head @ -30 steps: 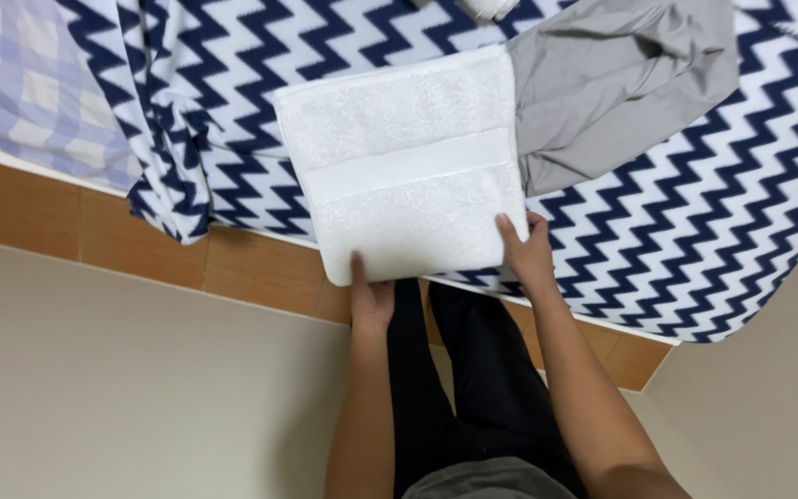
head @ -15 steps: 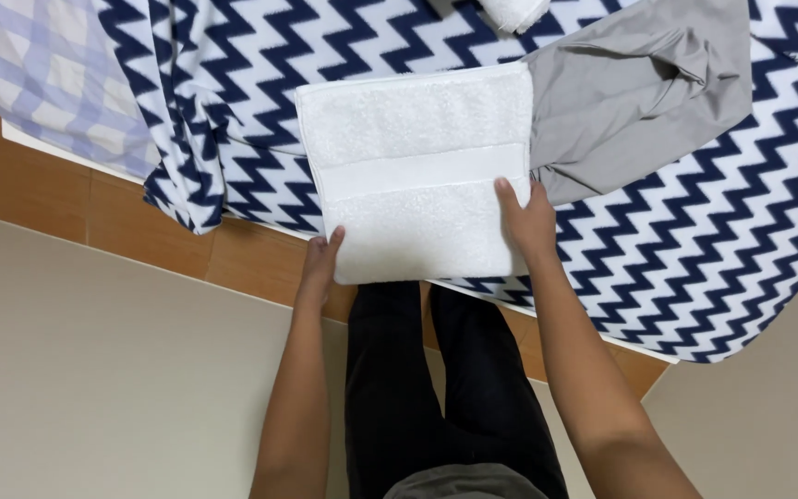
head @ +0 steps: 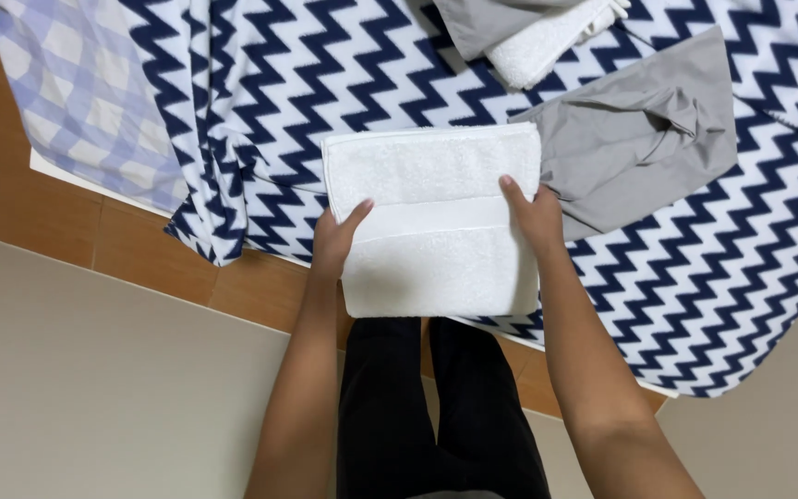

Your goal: The person folds a white towel on a bed with a zigzag-patterned sheet. They smooth the towel, fold it in half, then fold it again into a compact rectangle, and place it on the bed.

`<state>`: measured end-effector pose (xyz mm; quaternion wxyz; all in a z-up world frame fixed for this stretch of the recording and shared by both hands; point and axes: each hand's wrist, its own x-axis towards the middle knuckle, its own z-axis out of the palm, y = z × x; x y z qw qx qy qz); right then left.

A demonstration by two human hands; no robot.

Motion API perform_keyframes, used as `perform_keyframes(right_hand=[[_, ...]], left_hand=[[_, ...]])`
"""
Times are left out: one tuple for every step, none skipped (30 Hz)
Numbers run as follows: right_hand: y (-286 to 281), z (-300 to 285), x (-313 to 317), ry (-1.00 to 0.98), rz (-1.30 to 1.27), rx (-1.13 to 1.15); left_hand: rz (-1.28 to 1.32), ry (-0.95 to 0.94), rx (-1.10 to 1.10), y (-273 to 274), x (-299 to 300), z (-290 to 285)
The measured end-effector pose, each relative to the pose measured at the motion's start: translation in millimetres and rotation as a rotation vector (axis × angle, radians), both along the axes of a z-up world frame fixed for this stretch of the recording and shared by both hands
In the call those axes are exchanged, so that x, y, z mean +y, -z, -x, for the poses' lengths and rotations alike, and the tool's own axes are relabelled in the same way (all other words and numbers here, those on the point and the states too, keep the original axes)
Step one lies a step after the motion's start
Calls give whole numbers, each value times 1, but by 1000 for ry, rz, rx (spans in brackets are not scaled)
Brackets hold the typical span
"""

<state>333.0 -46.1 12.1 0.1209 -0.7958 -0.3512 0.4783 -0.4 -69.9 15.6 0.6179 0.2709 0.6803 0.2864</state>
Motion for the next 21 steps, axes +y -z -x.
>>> perform_keyframes(right_hand=[[2, 3, 10, 48, -77, 79], [4, 6, 19, 96, -153, 158], [-3, 8, 20, 100, -145, 159], [-11, 9, 21, 143, -53, 203], [-19, 9, 24, 191, 30, 244], [-14, 4, 11, 199, 31, 243], [-6, 0, 3, 206, -85, 404], [1, -4, -4, 209, -202, 563], [-21, 0, -8, 224, -203, 565], [-44, 2, -12, 234, -200, 542], [-67, 4, -17, 247, -201, 518], [-78, 1, -34, 266, -206, 520], [-88, -4, -45, 235, -252, 515], [-98, -11, -57, 204, -297, 508], [-106, -20, -74, 227, -321, 503], [-114, -29, -92, 250, -290, 510], [-122, -38, -115, 280, -255, 514], [-122, -51, -140, 310, -275, 508], [-122, -64, -168, 374, -283, 528], [-121, -77, -198, 438, -292, 548], [-120, -98, -219, 472, -306, 533]], left_hand=[[38, -7, 42, 2, 18, -2], [76, -14, 83, 3, 36, -5], [85, -11, 86, 0, 38, -2], [176, -5, 109, -4, 40, -1], [260, 6, 130, -7, 46, -1], [261, 14, 130, 3, 35, 4], [215, 7, 70, 14, 32, 11], [170, 0, 10, 24, 29, 16], [173, 14, 15, 20, 20, 19], [172, 8, -34, 14, 11, 22], [169, 6, -83, 8, 3, 24], [170, 25, -78, -10, -8, 26], [151, 66, -87, -25, -10, 26], [133, 108, -96, -41, -11, 24], [117, 137, -96, -59, -17, 21], [92, 191, -103, -77, -23, 17], [73, 252, -112, -94, -31, 12], [64, 286, -113, -108, -34, 4], [68, 359, -136, -119, -38, -7], [72, 431, -159, -130, -42, -19], [71, 469, -169, -137, -40, -41]])
